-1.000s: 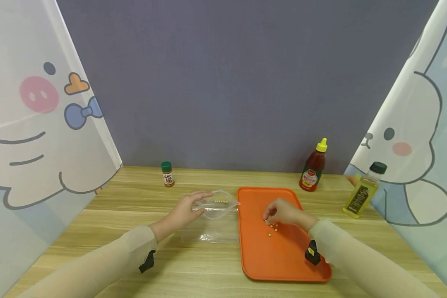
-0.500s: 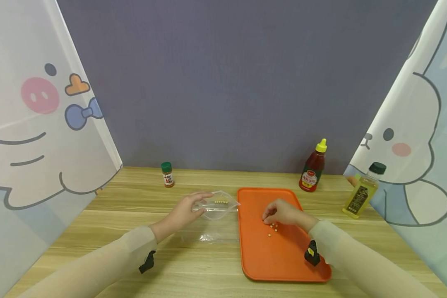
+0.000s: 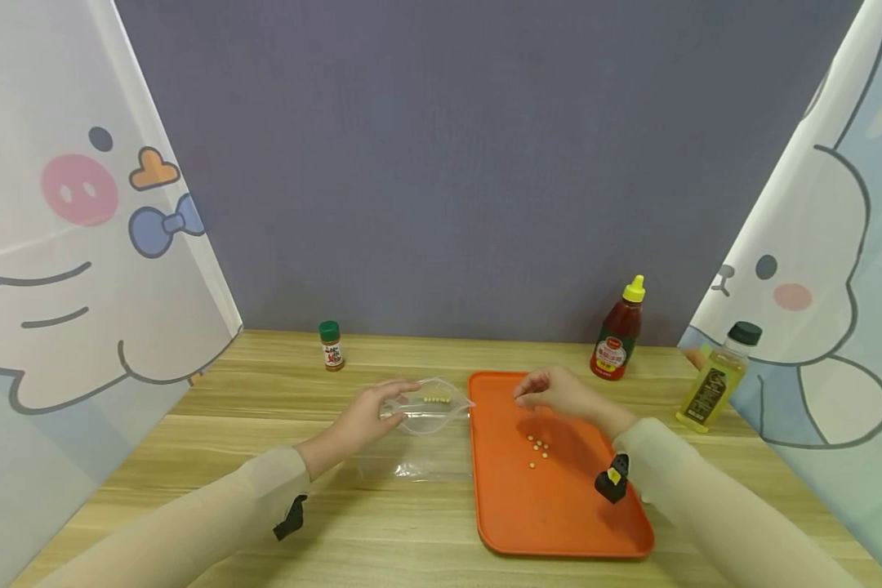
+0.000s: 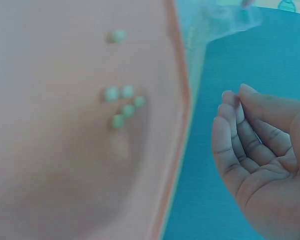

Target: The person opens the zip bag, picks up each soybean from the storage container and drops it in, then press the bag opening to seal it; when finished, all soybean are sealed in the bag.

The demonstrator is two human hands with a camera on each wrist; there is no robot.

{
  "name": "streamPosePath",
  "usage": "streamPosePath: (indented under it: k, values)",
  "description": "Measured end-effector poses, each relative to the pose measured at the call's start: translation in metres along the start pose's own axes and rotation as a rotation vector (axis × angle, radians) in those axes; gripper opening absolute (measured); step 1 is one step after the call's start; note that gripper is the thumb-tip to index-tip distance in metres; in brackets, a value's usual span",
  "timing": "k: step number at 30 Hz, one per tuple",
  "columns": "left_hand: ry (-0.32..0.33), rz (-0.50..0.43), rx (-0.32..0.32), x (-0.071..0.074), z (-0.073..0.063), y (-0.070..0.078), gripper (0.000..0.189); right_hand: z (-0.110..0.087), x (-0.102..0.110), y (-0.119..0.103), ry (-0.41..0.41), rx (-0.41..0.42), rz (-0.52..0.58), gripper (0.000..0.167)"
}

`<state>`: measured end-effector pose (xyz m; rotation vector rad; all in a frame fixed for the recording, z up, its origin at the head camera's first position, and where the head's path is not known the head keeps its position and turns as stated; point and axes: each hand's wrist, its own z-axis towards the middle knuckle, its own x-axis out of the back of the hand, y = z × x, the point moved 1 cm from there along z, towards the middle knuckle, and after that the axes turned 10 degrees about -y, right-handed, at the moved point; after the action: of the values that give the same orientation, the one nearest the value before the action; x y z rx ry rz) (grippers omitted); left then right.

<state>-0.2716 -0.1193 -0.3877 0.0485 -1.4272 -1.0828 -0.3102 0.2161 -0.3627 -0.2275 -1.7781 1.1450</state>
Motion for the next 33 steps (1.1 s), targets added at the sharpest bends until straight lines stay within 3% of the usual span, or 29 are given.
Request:
streamPosePath:
  k: [12, 24, 33]
  values:
    - [-0.008, 0.019, 0.017, 0.000, 0.002, 0.001, 0.052, 0.023, -0.007, -0.039, 0.041, 0.027, 0.048, 0.018]
    - [0.003, 0.021, -0.010, 0.000, 0.004, 0.001, 0.049, 0.059, -0.033, -0.074, 0.001, 0.145, 0.036, 0.019]
    - [0.000, 0.002, 0.011, 0.001, 0.006, 0.004, 0.050, 0.074, -0.048, -0.084, 0.014, 0.083, -0.043, 0.014]
